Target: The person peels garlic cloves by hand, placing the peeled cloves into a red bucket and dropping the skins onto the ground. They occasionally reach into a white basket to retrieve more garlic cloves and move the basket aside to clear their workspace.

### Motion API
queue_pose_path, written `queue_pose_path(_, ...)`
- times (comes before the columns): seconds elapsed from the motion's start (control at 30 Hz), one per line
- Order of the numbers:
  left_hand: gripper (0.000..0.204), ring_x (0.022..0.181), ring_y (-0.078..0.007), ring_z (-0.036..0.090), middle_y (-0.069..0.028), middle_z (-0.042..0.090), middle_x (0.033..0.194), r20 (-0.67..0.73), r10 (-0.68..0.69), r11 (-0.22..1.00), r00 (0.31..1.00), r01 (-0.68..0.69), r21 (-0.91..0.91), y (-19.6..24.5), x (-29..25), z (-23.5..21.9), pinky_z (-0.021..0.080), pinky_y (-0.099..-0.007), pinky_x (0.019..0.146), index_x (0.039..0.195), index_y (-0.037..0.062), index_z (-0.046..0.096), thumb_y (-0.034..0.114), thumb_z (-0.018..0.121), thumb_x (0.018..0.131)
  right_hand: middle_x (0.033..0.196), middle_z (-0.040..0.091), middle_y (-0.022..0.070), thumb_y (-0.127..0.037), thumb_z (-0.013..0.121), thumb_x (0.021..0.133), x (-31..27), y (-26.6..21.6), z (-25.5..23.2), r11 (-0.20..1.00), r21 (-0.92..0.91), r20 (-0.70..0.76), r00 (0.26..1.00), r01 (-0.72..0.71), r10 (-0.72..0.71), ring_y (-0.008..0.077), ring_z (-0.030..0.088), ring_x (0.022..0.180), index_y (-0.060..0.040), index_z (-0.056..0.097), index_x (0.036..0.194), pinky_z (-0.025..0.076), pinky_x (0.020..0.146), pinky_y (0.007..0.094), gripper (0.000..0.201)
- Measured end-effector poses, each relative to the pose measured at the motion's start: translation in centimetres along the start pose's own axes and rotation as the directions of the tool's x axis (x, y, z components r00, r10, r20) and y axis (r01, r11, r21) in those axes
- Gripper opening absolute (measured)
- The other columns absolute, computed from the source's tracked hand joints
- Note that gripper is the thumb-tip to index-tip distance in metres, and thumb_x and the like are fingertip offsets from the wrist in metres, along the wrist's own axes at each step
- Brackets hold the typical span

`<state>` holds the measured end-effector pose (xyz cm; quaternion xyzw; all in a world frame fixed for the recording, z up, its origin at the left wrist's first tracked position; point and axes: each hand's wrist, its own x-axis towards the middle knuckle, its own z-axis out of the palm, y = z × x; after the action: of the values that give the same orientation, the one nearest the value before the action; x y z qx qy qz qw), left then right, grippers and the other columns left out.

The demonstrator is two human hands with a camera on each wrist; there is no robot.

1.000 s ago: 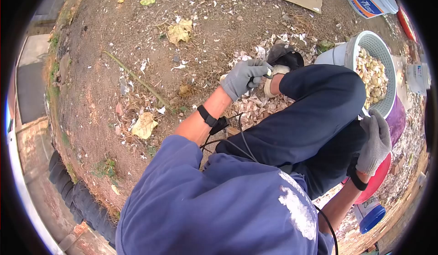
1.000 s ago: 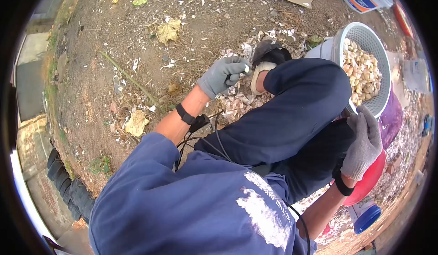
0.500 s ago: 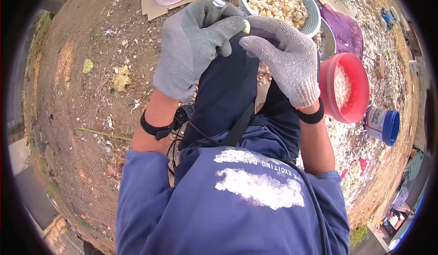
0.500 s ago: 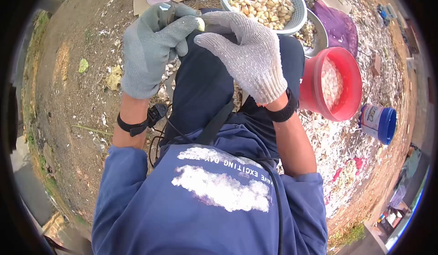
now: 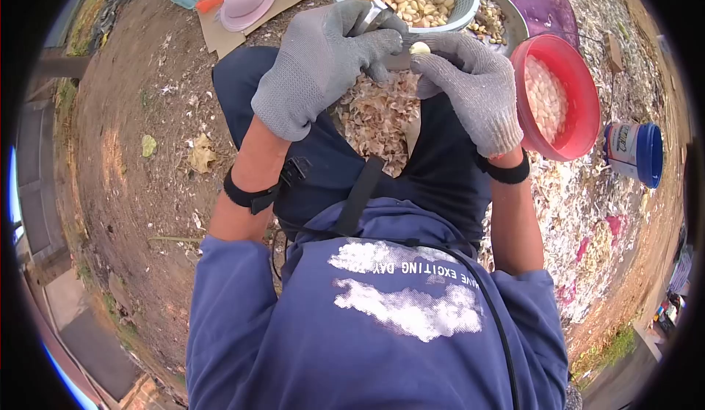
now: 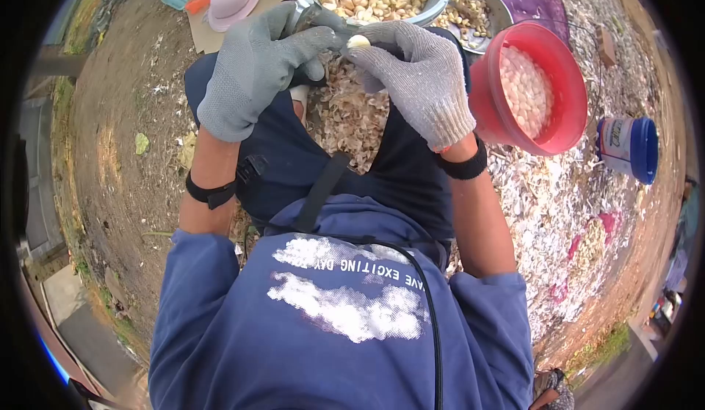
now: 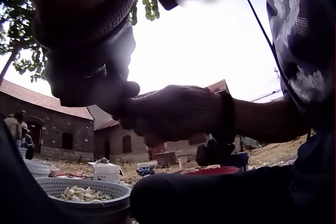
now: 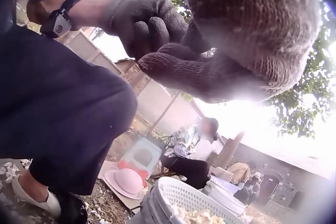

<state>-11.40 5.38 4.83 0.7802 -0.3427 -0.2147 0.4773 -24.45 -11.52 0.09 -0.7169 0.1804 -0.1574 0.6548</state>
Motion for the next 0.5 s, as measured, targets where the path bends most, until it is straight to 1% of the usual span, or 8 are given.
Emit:
queue_pose_path(0.1,0.031,0.066,-0.0044,0.065,-0.0011,0.074,0.083,-0.021,0.060,0.984,0.998,-0.062,-0.167,-1.7,2.1,-0.3,0.048,-0.0217,0.057,0.124,0.0035,0.076,0.022,0.076,0.099,0.087,0.076,0.0046,-0.014,0.081,0.097,0.3,0.8,-2.8,0.999,0.043,-0.133,0.991,0.022,-0.016,0.0079,0.070,0.071,0.0030,0.077,0.115,0.056,0.064,0.0223,0.026)
queue_pose_path(0.17,0.032,0.069,-0.0032,0.064,-0.0015,0.076,0.091,0.003,0.156,0.987,0.988,-0.156,-0.044,-0.7,3.4,-1.3,0.045,-0.0201,0.055,0.127,0.0051,0.076,0.027,0.070,0.104,0.090,0.077,0.0059,-0.011,0.080,0.096,0.1,0.5,-5.6,0.999,0.031,-0.210,0.977,-0.010,0.017,0.0104,0.071,0.073,0.0042,0.075,0.120,0.058,0.069,0.0242,0.029)
queue_pose_path(0.23,0.051,0.072,-0.0093,0.067,-0.0073,0.074,0.089,0.046,-0.160,0.977,0.986,0.165,-0.136,0.7,4.5,-2.0,0.047,-0.0228,0.064,0.117,-0.0032,0.073,0.046,0.063,0.108,0.091,0.077,0.0062,-0.011,0.079,0.097,0.3,1.5,-9.2,0.999,-0.019,-0.325,0.946,-0.031,0.023,0.0110,0.071,0.073,0.0040,0.075,0.121,0.059,0.070,0.0248,0.029)
queue_pose_path(0.27,0.056,0.071,-0.0096,0.066,-0.0060,0.073,0.088,0.020,-0.012,0.975,1.000,0.016,-0.221,-0.4,5.2,-1.9,0.046,-0.0232,0.063,0.114,-0.0015,0.073,0.053,0.058,0.109,0.091,0.077,0.0064,-0.011,0.078,0.098,0.3,2.2,-11.0,0.998,-0.053,-0.370,0.929,-0.037,0.015,0.0112,0.071,0.074,0.0038,0.075,0.122,0.059,0.071,0.0253,0.028)
queue_pose_path(0.37,0.057,0.072,-0.0091,0.066,-0.0051,0.073,0.088,0.065,0.046,0.959,0.997,-0.026,-0.283,-0.6,6.6,-3.3,0.045,-0.0234,0.062,0.114,-0.0018,0.073,0.053,0.056,0.109,0.093,0.077,0.0053,-0.013,0.078,0.099,0.2,4.7,-17.5,0.971,-0.208,-0.470,0.883,-0.116,0.005,0.0105,0.070,0.074,0.0018,0.075,0.124,0.059,0.069,0.0255,0.029)
queue_pose_path(0.4,0.056,0.073,-0.0080,0.067,-0.0048,0.074,0.088,0.097,-0.010,0.945,0.995,0.042,-0.326,-0.9,7.9,-3.7,0.043,-0.0217,0.059,0.114,-0.0018,0.073,0.051,0.055,0.110,0.097,0.078,0.0065,-0.013,0.077,0.099,0.2,6.1,-20.2,0.944,-0.271,-0.478,0.877,-0.189,0.038,0.0119,0.072,0.079,0.0016,0.075,0.126,0.059,0.073,0.0269,0.031)
queue_pose_path(0.47,0.055,0.073,-0.0075,0.067,-0.0044,0.074,0.088,0.108,0.009,0.955,0.994,0.024,-0.295,-1.5,9.3,-4.6,0.042,-0.0207,0.058,0.114,-0.0017,0.074,0.050,0.055,0.111,0.102,0.078,0.0076,-0.014,0.076,0.099,0.2,7.3,-23.7,0.905,-0.336,-0.483,0.873,-0.262,0.073,0.0132,0.073,0.084,0.0014,0.074,0.128,0.060,0.078,0.0282,0.033)
queue_pose_path(0.5,0.054,0.073,-0.0069,0.067,-0.0040,0.074,0.087,0.126,0.032,0.965,0.992,0.002,-0.262,-1.7,9.7,-4.9,0.042,-0.0197,0.057,0.114,-0.0016,0.074,0.049,0.055,0.111,0.107,0.078,0.0093,-0.014,0.076,0.099,0.2,7.1,-24.3,0.662,-0.657,-0.486,0.874,-0.362,-0.005,0.0147,0.073,0.091,0.0017,0.072,0.131,0.059,0.083,0.0293,0.035)
